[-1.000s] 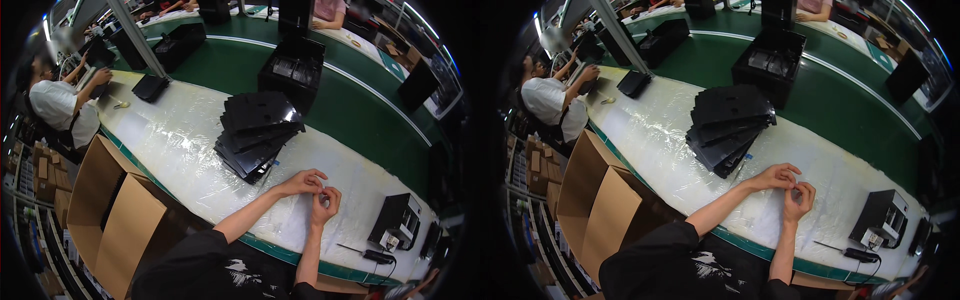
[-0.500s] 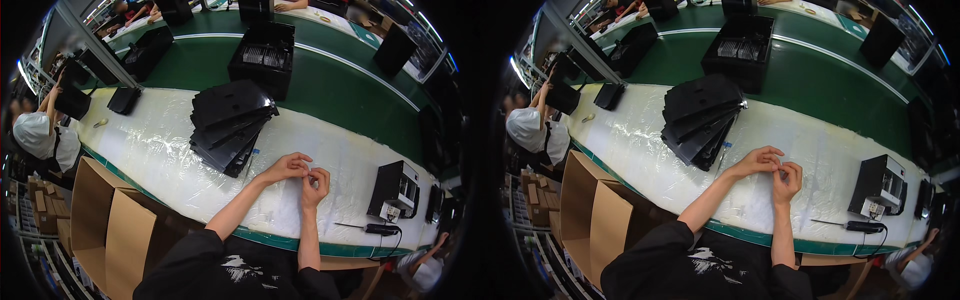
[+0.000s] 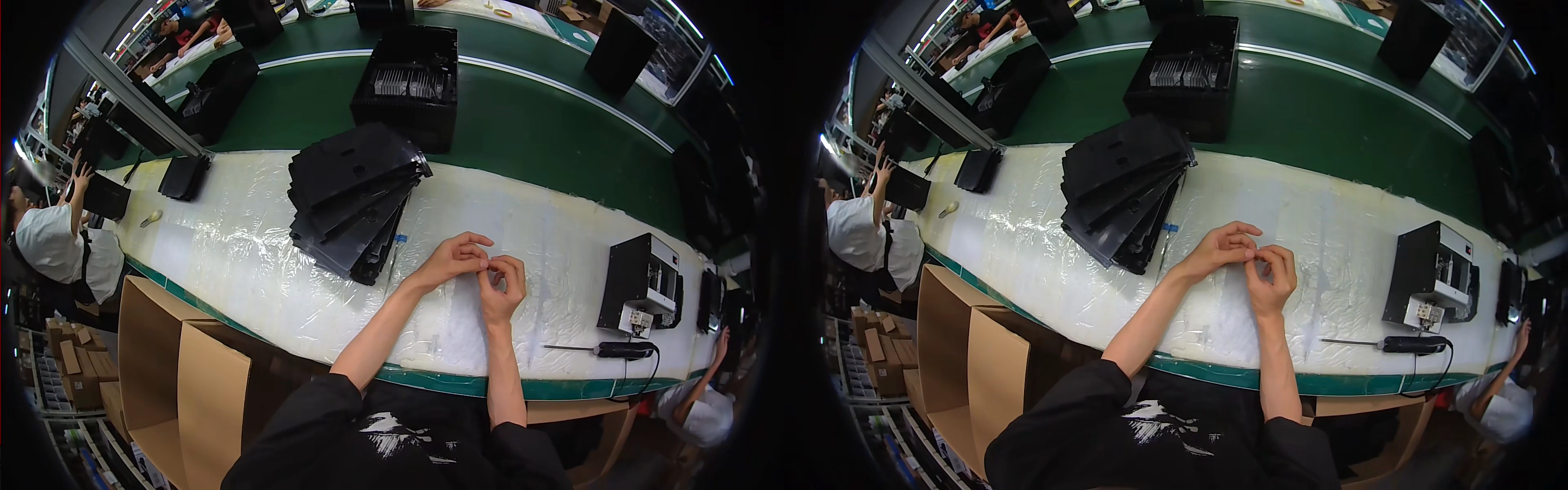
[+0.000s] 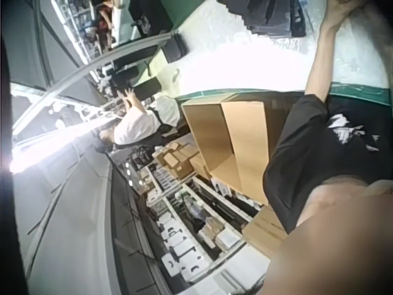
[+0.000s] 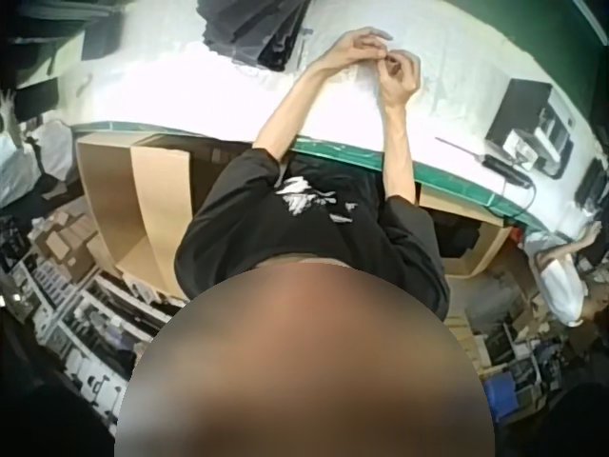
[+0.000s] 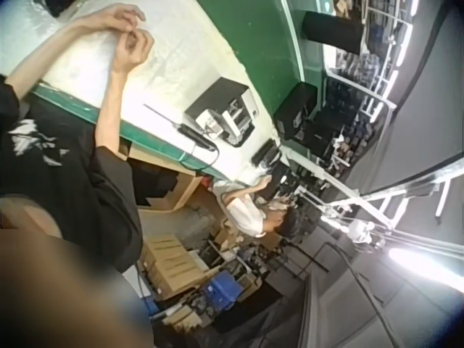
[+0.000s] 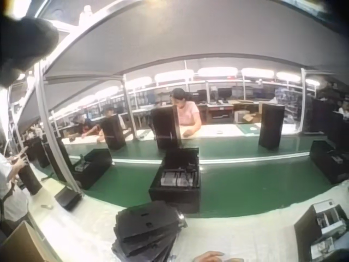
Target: Assembling an electronic device by installing internal components, connecting wires, and screwing the casing together on an assembly line.
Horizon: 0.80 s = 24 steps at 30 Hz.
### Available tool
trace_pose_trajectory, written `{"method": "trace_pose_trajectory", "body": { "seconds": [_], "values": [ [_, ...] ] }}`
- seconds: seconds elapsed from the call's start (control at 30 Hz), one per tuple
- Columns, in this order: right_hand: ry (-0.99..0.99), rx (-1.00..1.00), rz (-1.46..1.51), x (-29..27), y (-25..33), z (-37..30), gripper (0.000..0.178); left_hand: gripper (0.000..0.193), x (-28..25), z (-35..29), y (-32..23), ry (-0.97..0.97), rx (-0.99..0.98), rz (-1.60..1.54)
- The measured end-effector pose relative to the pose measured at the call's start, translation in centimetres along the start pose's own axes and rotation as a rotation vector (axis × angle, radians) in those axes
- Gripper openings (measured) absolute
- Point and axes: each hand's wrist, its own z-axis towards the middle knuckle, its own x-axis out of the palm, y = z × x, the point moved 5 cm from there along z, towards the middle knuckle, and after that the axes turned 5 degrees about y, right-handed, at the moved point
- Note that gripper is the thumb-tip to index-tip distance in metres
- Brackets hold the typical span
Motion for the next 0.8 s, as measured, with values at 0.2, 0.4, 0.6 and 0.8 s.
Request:
{"method": "trace_pose_trajectory", "body": {
  "seconds": [0.2,0.4,0.6,0.8],
  "values": [
    [0.035,0.228,0.102,0.6,-0.9,0.7,0.004,0.036,-0.3,-0.4,0.5,-0.152,-0.013,-0.038],
    [0.096,0.398,0.093,0.4,-2.8,0.2,0.014,0.024,3.3,-5.6,-4.3,-0.226,0.012,0.648],
    [0.234,0.371,0.227,2.2,-1.6,0.0,0.021,0.041,-4.2,-19.7,-8.2,-0.653,0.805,-0.003],
    [0.537,0.329,0.550,9.1,0.6,-2.0,0.023,0.035,-13.7,-26.1,-11.5,-1.308,1.020,-0.228]
  ]
}}
